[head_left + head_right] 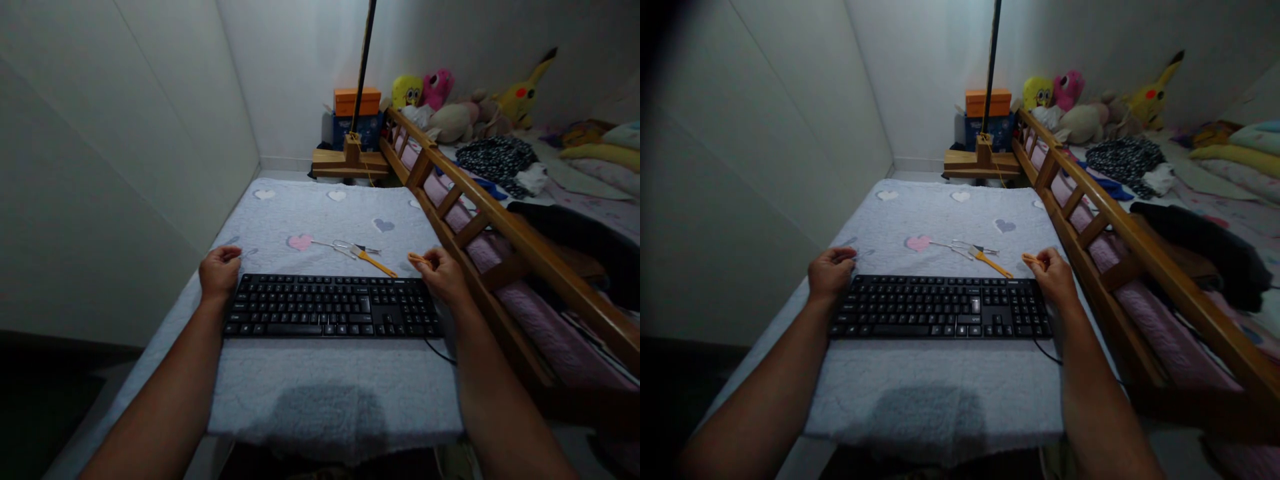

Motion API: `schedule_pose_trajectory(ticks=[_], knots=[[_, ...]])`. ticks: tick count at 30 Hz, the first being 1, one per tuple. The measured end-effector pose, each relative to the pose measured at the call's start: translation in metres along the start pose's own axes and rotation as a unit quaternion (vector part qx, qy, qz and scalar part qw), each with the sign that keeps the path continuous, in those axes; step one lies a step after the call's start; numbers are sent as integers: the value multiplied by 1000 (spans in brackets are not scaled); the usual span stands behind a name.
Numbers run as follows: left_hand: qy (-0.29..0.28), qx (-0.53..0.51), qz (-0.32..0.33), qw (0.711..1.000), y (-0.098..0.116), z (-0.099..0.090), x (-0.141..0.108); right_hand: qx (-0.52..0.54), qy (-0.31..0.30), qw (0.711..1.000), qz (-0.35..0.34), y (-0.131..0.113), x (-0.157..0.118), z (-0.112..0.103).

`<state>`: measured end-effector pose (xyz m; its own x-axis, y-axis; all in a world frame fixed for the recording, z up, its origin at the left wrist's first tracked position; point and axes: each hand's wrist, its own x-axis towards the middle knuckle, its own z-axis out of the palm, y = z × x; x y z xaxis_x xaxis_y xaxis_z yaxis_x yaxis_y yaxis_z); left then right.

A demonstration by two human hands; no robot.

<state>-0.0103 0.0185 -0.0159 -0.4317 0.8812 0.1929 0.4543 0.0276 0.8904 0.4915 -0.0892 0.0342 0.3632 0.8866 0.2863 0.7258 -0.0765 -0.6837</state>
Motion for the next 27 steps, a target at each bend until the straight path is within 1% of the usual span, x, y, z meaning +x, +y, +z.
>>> schedule_pose_trajectory(ticks=[4, 8, 14, 18, 20, 21, 24, 27], knots=[[-3, 0, 0, 1000, 1, 0, -1, -31, -38, 998, -25, -16, 5, -4], [-3, 2, -4, 1000, 6, 0, -2, -73, -71, 994, -34, -24, 15, -4], [-7, 7, -8, 1000, 12, -1, -4, -85, -147, 985, -41, -30, 27, 11], [-9, 7, -3, 1000, 14, -2, -5, -135, -220, 965, -36, -33, 33, 18], [-11, 3, -5, 1000, 15, -2, -6, -167, -243, 954, -53, -35, 37, 17], [-11, 1, -8, 1000, 16, -2, -6, -178, -243, 951, -65, -37, 40, 16], [-13, 0, -14, 1000, 18, -2, -7, -191, -213, 954, -91, -44, 46, 12], [-15, -1, -10, 1000, 20, -3, -8, -179, -196, 958, -105, -58, 50, 17]])
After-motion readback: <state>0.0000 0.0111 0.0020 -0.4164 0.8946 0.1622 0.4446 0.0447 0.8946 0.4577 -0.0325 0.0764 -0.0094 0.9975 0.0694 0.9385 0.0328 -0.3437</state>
